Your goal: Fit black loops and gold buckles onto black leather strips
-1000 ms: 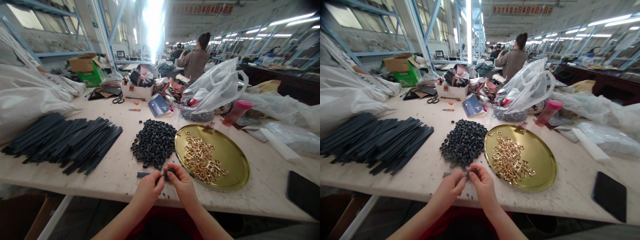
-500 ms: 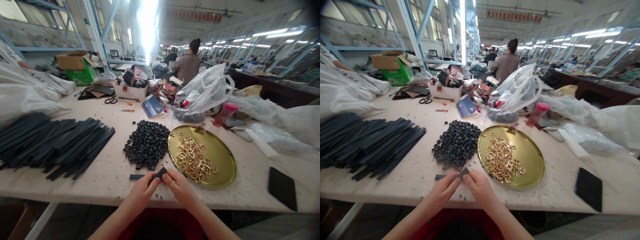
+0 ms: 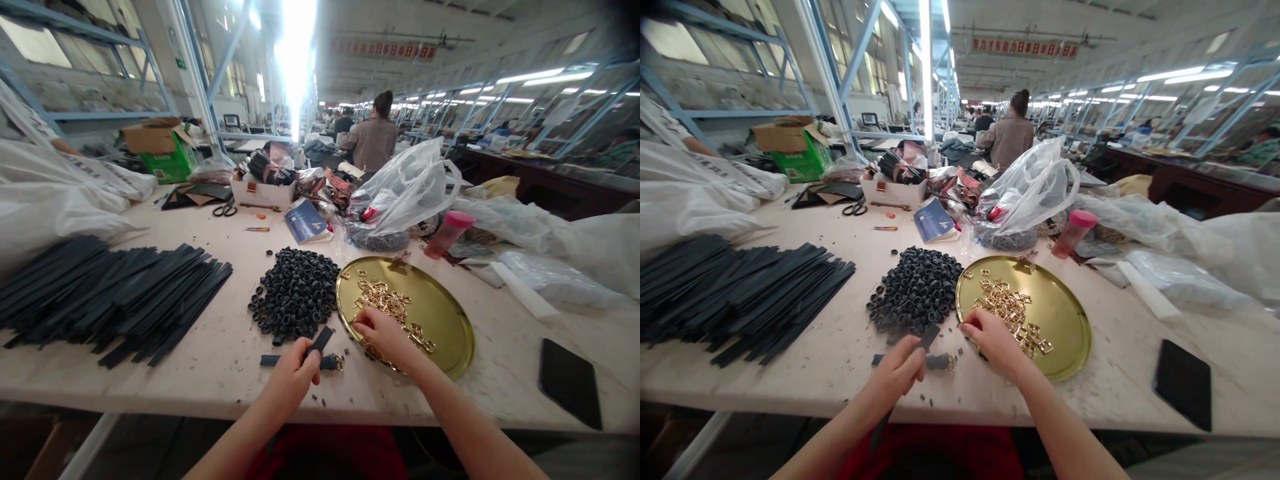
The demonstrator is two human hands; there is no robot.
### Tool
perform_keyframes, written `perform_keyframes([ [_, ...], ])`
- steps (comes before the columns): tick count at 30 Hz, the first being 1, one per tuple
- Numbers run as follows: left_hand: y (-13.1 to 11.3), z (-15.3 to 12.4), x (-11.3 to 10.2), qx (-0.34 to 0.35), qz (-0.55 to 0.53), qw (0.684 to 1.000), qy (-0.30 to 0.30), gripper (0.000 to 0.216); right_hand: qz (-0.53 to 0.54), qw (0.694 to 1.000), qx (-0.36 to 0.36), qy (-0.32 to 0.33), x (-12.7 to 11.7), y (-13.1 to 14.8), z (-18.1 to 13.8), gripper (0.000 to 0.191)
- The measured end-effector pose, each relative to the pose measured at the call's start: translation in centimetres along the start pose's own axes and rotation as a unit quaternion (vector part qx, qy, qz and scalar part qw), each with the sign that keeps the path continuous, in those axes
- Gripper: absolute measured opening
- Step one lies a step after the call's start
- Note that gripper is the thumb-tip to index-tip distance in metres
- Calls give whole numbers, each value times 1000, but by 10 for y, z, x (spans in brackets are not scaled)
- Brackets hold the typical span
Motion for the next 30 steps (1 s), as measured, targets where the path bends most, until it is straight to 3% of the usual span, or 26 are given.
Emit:
perform_keyframes([
  [2,-5,3,-1,16,-8,1000,-16,20,170,985,-4,-22,5,18,-5,11],
  [5,-12,8,-1,33,-18,999,-30,22,397,917,-6,-27,17,46,-10,15],
  [11,-4,4,13,-87,-154,980,86,20,591,800,93,-47,42,60,-22,28],
  [14,-6,-2,14,-81,-213,968,108,23,652,746,124,-59,51,61,-26,29],
  [16,-5,-2,9,-71,-212,971,80,24,638,758,112,-69,50,63,-26,25],
  [19,-3,-1,2,-60,-150,987,17,23,574,811,85,-74,47,66,-25,24],
  [21,-4,0,0,-42,-98,994,-7,20,558,822,83,-76,48,67,-25,25],
  [24,-4,-1,0,-30,-77,997,-6,17,589,800,91,-69,52,67,-26,24],
  [28,-3,-4,2,-54,-137,989,22,20,652,753,91,-5,60,77,-30,23],
  [30,-3,-5,2,-57,-147,987,21,20,660,746,82,-6,60,81,-31,24],
])
Point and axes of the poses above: each hand's wrist, its own z-axis towards the middle knuckle, its own x-axis out of the palm, y = z × x, the point moved 7 cm from there along z, towards the middle knuckle, and after that the axes turned 15 degrees about -x, right-handed, at the moved point
